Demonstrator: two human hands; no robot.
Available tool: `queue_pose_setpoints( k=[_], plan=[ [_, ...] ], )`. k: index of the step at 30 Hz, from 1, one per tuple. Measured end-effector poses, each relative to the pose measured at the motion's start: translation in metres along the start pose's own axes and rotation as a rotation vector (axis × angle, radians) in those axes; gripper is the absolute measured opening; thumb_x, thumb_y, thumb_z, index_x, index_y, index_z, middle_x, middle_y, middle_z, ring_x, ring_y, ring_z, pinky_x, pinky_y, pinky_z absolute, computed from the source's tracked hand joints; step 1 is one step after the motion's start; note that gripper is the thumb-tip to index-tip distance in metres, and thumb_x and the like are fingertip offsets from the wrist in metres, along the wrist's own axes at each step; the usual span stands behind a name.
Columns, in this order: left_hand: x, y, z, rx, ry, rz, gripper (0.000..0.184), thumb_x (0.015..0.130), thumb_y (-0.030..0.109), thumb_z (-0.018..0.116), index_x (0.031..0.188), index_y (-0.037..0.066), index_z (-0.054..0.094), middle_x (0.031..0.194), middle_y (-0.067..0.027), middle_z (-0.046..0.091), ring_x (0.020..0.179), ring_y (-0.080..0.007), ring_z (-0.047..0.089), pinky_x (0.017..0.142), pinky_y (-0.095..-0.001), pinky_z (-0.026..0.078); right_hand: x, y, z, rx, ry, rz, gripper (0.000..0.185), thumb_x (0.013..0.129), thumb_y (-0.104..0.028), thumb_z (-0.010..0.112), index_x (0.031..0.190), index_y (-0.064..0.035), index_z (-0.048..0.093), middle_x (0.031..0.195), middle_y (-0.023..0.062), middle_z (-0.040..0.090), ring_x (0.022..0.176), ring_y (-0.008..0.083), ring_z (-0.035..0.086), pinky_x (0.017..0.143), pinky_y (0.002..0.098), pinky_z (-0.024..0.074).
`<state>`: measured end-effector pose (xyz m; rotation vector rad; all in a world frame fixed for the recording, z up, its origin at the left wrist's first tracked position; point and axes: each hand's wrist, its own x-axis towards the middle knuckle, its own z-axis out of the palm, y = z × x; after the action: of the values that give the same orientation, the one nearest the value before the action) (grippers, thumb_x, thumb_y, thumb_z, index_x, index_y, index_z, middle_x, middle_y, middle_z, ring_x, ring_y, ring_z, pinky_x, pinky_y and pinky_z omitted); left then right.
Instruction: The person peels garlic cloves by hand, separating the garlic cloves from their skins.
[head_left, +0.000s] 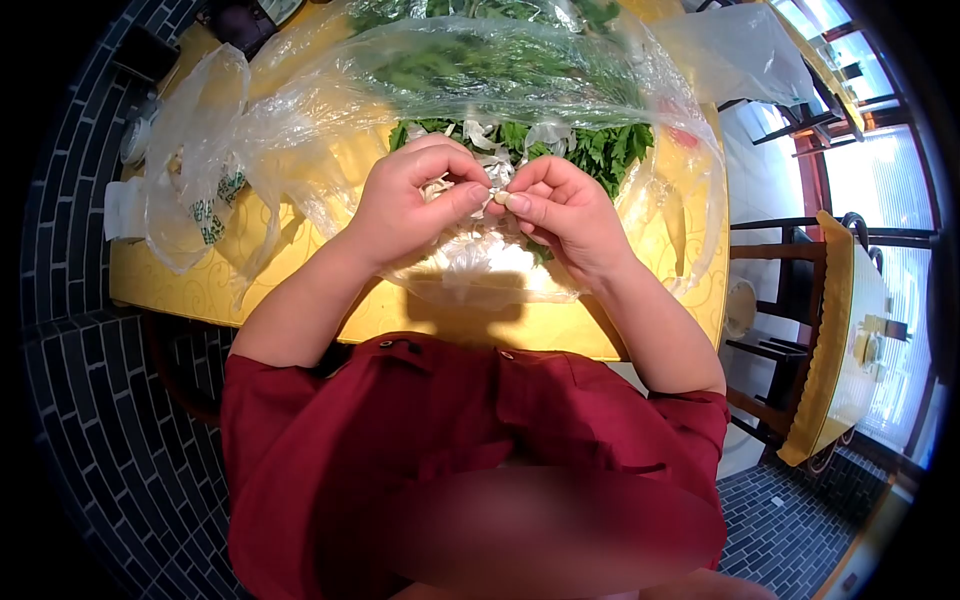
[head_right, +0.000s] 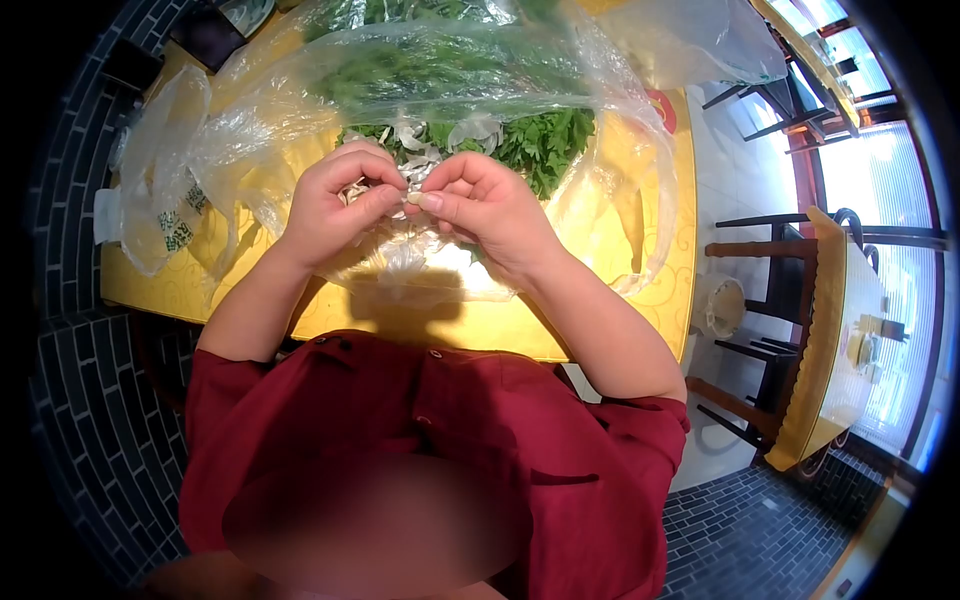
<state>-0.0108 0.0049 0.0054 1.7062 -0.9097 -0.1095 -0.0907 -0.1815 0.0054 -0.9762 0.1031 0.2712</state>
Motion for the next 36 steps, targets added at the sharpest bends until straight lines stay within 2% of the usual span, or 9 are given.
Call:
queue_pose_setpoints(
  k=[3,6,12,18,24,27,29,33,36],
  plan=[
    [-0.001,0.003,-0.001,0.008,-0.066,0.038,0.014,0.069,0.007,0.072,0.081,0.005,0.064,0.082,-0.0065,0.062,0.077,-0.0193,0.059,0.069,-0.0289,0.047,0.001,0.006,0.000,-0.021,0.021,-0.045,0.013,0.083,-0.003,0.063,0.093,-0.0037,0.055,0.080,0.0048,0.062,0.064,0.0055,0.053,0.054,0.0169,0.0405],
    [-0.002,0.002,0.000,0.052,-0.051,0.056,0.015,0.068,0.007,0.073,0.081,0.006,0.065,0.081,-0.0068,0.062,0.076,-0.0193,0.059,0.067,-0.0290,0.047,0.000,0.006,0.000,-0.066,-0.005,-0.039,0.013,0.082,-0.003,0.065,0.092,-0.0029,0.055,0.075,0.0023,0.059,0.068,0.0071,0.055,0.059,0.0187,0.0442],
    [-0.001,0.005,-0.003,0.079,-0.057,0.115,0.013,0.069,0.007,0.072,0.080,0.006,0.065,0.080,-0.0071,0.062,0.074,-0.0204,0.060,0.065,-0.0294,0.048,-0.001,-0.002,0.000,-0.278,-0.015,-0.006,0.017,0.080,-0.005,0.067,0.095,-0.0012,0.058,0.077,0.0026,0.059,0.075,0.0095,0.059,0.068,0.0210,0.0485],
    [-0.002,0.004,-0.001,0.074,-0.096,0.176,0.012,0.070,0.006,0.070,0.079,0.005,0.064,0.079,-0.0066,0.061,0.074,-0.0201,0.058,0.066,-0.0292,0.046,-0.003,-0.002,0.002,-0.271,-0.008,0.038,0.021,0.079,-0.008,0.070,0.096,-0.0008,0.061,0.080,0.0046,0.062,0.072,0.0094,0.060,0.063,0.0214,0.0490],
    [-0.005,0.005,-0.004,0.017,-0.141,-0.010,0.009,0.073,0.004,0.069,0.079,0.002,0.062,0.082,-0.0070,0.061,0.077,-0.0172,0.057,0.070,-0.0279,0.045,-0.006,-0.002,0.006,-0.810,0.035,-0.338,0.019,0.078,-0.012,0.071,0.093,-0.0027,0.064,0.074,0.0032,0.063,0.066,0.0079,0.060,0.060,0.0214,0.0480],
    [-0.003,0.005,-0.006,-0.099,-0.172,-0.073,0.009,0.074,0.008,0.069,0.080,0.002,0.065,0.081,-0.0063,0.063,0.076,-0.0156,0.058,0.070,-0.0271,0.045,-0.009,-0.006,0.007,-1.010,0.063,-0.402,0.018,0.077,-0.014,0.071,0.092,-0.0058,0.064,0.076,0.0046,0.064,0.067,0.0121,0.061,0.060,0.0245,0.0481],
    [-0.003,0.004,-0.004,-0.152,-0.155,-0.097,0.012,0.075,0.013,0.071,0.082,0.004,0.068,0.077,-0.0048,0.064,0.073,-0.0137,0.059,0.068,-0.0266,0.046,-0.006,-0.003,0.002,-1.096,0.050,-0.547,0.017,0.077,-0.016,0.070,0.091,-0.0075,0.065,0.077,0.0054,0.063,0.069,0.0176,0.061,0.061,0.0281,0.0482],
    [-0.002,0.004,-0.004,-0.187,-0.189,-0.204,0.013,0.076,0.014,0.071,0.083,0.003,0.069,0.078,-0.0050,0.065,0.074,-0.0120,0.059,0.069,-0.0261,0.046,-0.001,-0.001,-0.004,-1.245,-0.021,-0.733,0.016,0.077,-0.019,0.068,0.089,-0.0097,0.065,0.078,0.0064,0.062,0.073,0.0262,0.060,0.063,0.0342,0.0478],
    [-0.003,0.005,-0.004,-0.216,-0.200,-0.299,0.013,0.076,0.013,0.070,0.083,0.003,0.068,0.079,-0.0048,0.065,0.073,-0.0109,0.059,0.068,-0.0257,0.046,0.000,-0.001,-0.003,-1.268,-0.032,-0.818,0.014,0.079,-0.021,0.066,0.089,-0.0109,0.065,0.075,0.0062,0.060,0.070,0.0271,0.058,0.062,0.0363,0.0469]
  ],
)
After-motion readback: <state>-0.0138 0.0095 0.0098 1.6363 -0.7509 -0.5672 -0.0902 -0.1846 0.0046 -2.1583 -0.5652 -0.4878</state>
